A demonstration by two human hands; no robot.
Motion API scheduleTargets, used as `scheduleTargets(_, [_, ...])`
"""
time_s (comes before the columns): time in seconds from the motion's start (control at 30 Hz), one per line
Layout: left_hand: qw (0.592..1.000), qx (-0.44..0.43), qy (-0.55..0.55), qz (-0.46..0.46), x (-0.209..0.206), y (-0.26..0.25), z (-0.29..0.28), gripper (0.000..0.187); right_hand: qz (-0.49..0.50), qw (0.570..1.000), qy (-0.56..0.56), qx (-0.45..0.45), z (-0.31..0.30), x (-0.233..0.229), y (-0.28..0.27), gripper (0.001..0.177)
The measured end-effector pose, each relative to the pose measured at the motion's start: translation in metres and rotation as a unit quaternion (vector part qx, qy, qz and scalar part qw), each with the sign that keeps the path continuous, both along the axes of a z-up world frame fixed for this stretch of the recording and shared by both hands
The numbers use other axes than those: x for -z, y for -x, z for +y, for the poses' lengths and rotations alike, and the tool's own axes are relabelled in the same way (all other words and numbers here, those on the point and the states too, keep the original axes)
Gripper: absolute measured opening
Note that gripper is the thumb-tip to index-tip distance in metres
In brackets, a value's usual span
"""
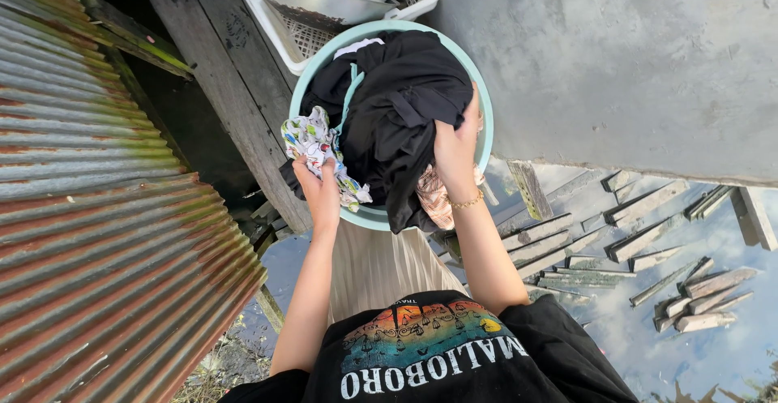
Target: Hanging black pants on an outdoor clothesline after transporting them in a basin.
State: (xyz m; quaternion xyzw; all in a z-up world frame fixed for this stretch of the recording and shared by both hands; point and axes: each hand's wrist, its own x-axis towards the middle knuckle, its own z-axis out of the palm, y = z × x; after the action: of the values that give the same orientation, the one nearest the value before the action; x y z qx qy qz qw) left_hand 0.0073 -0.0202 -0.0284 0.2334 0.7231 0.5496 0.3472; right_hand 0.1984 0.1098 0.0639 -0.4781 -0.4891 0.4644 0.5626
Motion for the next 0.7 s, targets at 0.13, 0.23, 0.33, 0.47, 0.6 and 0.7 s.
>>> scheduleTargets(0.13, [0.992, -0.02, 0.063, -0.105, -0.04, 0.0, 0.005, 0.046, 0.151, 0.987, 0.057, -0.027, 0.008, -0.01, 0.003, 0.064])
scheduleTargets(0.23, [0.99, -0.028, 0.063, -0.125, -0.047, 0.003, 0.011, 0.045, 0.138, 0.989, 0.035, -0.046, 0.005, -0.03, 0.003, 0.063])
scheduleTargets(0.33, [0.988, -0.051, 0.042, -0.137, -0.041, 0.011, 0.012, 0.046, 0.18, 0.982, 0.022, -0.059, -0.002, -0.032, -0.003, 0.056])
scheduleTargets(0.47, [0.998, -0.049, -0.031, 0.002, -0.026, 0.025, 0.01, 0.042, 0.237, 0.969, 0.042, -0.045, -0.023, -0.025, -0.028, 0.049])
scheduleTargets(0.6, [0.999, -0.024, -0.03, 0.037, -0.042, 0.032, 0.024, 0.043, 0.181, 0.983, 0.037, -0.008, -0.048, -0.027, -0.038, 0.048])
scheduleTargets(0.7, [0.995, 0.025, -0.032, 0.091, -0.046, 0.031, 0.037, 0.041, 0.132, 0.991, 0.003, -0.009, -0.071, -0.006, -0.052, 0.048])
